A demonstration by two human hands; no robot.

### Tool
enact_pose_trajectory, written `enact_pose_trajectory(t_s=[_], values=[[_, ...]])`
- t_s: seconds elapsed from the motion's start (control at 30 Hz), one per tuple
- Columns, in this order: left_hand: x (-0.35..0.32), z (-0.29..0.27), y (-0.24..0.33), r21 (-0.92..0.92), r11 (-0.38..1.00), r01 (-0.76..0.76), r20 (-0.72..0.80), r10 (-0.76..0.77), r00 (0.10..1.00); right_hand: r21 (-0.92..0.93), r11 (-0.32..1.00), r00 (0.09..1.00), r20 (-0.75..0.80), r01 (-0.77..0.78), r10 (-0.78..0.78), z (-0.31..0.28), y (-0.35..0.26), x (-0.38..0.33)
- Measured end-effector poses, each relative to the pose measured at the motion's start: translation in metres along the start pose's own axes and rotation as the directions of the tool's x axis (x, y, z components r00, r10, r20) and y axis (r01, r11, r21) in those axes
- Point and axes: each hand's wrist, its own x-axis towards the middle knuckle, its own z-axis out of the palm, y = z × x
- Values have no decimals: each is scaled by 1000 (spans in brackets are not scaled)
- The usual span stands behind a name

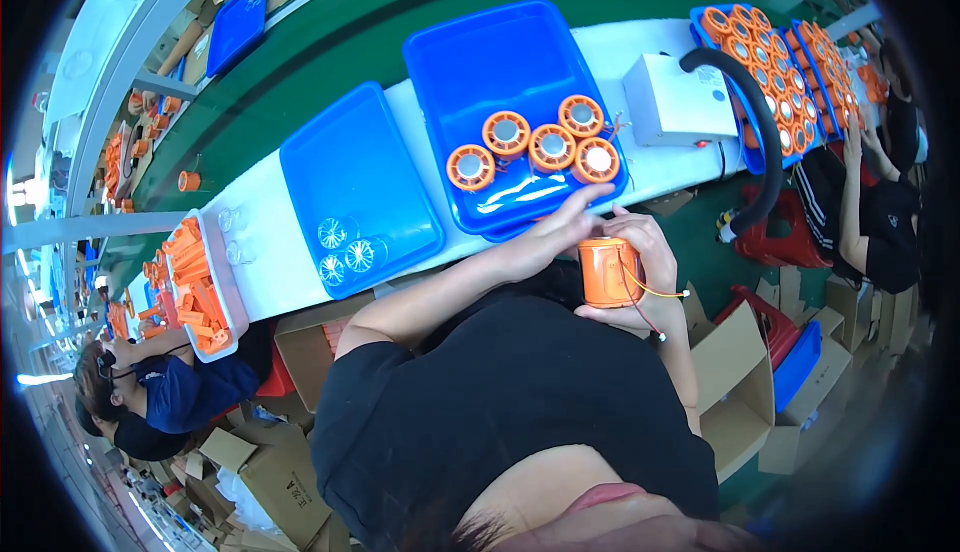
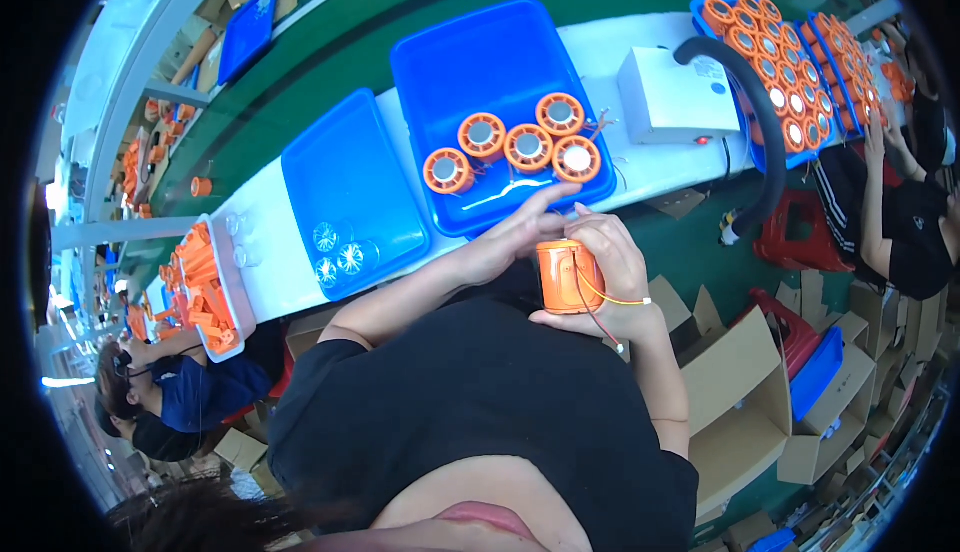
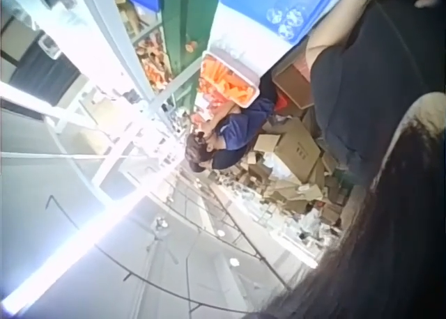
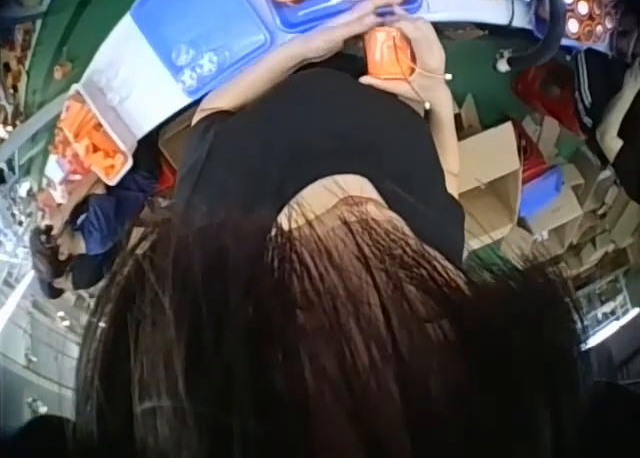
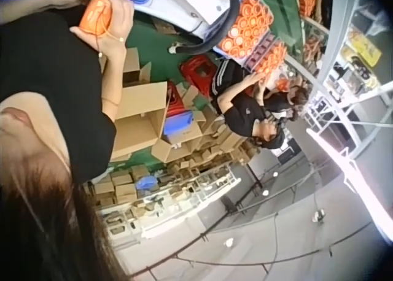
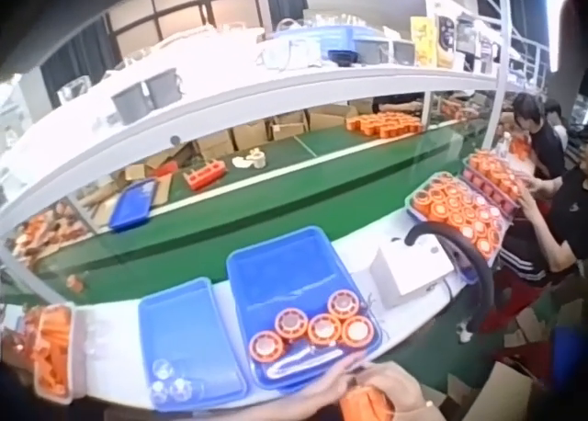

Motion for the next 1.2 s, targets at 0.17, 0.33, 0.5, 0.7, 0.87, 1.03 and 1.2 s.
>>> enact_pose_trajectory(t_s=[0.17, 0.33, 0.5, 0.7, 0.87, 1.03, 1.2], values=[[-17, -28, 19, 35, 991, -132, -94, 135, 986, 54, 998, 995, 88, -40, 35, 27, 2, 42], [-43, -132, 68, 727, 681, -85, -464, 580, 670, -356, 929, 985, 95, -102, 145, 34, 36, 83], [-42, -292, 95, 858, 323, 400, -453, 843, 291, -616, 718, 918, -21, -324, 397, 26, 78, 94], [-37, -402, 63, 556, 359, 749, -690, 702, 175, -818, 454, 750, 43, -352, 660, 39, 98, 112], [-37, -385, 55, 607, 111, 787, -383, 908, 167, -657, 552, 798, -127, -513, 589, 33, 105, 111], [-33, -247, 62, 898, 426, 106, -434, 823, 366, 379, 787, 762, -255, -487, 595, 27, 83, 105], [-38, -127, 24, 68, 962, -265, -567, 256, 783, 915, -194, 749, 402, -355, 527, 69, 42, 100]])
